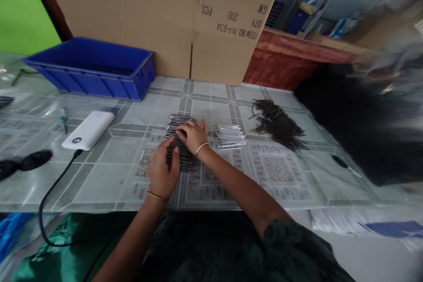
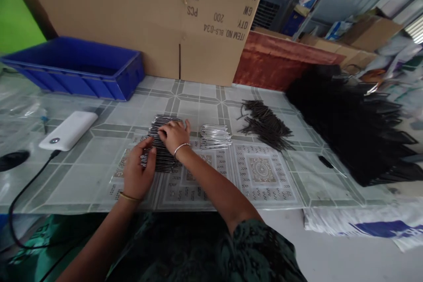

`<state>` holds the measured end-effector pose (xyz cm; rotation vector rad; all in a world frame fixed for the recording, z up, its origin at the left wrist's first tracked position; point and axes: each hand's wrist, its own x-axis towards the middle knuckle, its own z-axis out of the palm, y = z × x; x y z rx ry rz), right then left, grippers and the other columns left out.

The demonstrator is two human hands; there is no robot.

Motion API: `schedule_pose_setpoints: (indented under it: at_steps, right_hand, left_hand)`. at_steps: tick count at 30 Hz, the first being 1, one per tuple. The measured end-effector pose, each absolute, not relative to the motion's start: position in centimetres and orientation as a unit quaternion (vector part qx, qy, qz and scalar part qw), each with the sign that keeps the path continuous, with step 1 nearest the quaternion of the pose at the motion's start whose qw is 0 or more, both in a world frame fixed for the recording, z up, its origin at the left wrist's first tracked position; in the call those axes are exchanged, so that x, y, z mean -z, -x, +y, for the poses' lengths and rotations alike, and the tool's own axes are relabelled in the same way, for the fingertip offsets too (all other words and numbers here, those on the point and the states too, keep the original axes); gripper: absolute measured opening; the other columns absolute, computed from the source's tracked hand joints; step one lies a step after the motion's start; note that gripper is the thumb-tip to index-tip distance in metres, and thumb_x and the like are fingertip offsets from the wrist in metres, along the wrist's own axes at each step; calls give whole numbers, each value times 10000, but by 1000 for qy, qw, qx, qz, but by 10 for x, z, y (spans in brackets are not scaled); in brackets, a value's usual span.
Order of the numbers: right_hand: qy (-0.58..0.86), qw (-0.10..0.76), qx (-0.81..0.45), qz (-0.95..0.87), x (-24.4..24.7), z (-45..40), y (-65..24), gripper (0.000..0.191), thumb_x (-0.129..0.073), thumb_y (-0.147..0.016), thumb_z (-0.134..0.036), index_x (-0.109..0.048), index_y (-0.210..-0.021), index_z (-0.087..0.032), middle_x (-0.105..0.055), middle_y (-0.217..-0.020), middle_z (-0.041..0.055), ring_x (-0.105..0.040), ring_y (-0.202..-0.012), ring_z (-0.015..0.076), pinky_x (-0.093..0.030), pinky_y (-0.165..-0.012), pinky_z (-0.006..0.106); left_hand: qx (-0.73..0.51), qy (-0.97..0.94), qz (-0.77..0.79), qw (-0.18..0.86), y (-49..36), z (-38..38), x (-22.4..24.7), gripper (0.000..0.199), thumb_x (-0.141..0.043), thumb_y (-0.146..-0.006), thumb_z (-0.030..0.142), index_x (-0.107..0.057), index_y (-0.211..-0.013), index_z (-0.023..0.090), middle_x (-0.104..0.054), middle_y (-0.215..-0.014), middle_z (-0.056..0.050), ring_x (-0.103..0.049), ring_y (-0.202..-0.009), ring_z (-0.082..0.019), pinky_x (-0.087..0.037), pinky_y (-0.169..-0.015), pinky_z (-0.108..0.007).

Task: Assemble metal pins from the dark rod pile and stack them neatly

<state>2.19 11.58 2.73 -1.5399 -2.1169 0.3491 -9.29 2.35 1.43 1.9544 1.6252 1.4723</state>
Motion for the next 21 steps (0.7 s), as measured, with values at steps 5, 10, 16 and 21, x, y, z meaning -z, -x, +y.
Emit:
schedule_pose_setpoints:
  at_steps: [5,10,16,21]
  right_hand:
    - [534,257,-113,-797,-34,107,-65,230,-513,-972,-403,-674,-1106,-305,-668,-1155,6,-570,-1124,214,-141,-1159,518]
    - [641,229,-13,-732,-25,88,-204,288,-477,-942,-302,-690,-1115,-215,-668,-1139,95,-586,-1081,245,-374,-1023,430]
    - [733,131,74,-663,14,80,-324,464,-423,-889,-190,-576,-1324,-136,-586,-1312,157,-518,-1198,277,-402,-1023,444]
    - [685,48,49,-726,28,96,-329,567,-419,-843,-87,-540,-1382,-215,-532,-1416,98,-509,-1194,267,-438,-980,428]
  left_hand:
    - [-399,-748,519,109,79,15,-18,276,-466,-953,273,-583,-1189,193,-648,-1189,-95,-586,-1121,-235,-471,-1001,-435]
    - [-245,-821,498,135,40,16,-11,278,-470,-939,254,-619,-1170,217,-628,-1250,-95,-578,-1127,-275,-478,-945,-464]
    - [-121,-856,495,85,-21,32,-13,321,-432,-928,153,-601,-1200,152,-567,-1319,-158,-547,-1160,-318,-449,-931,-477]
    - [-43,-859,508,49,-46,44,-16,310,-364,-943,115,-631,-1100,93,-618,-1150,-173,-593,-1050,-299,-452,-863,-433]
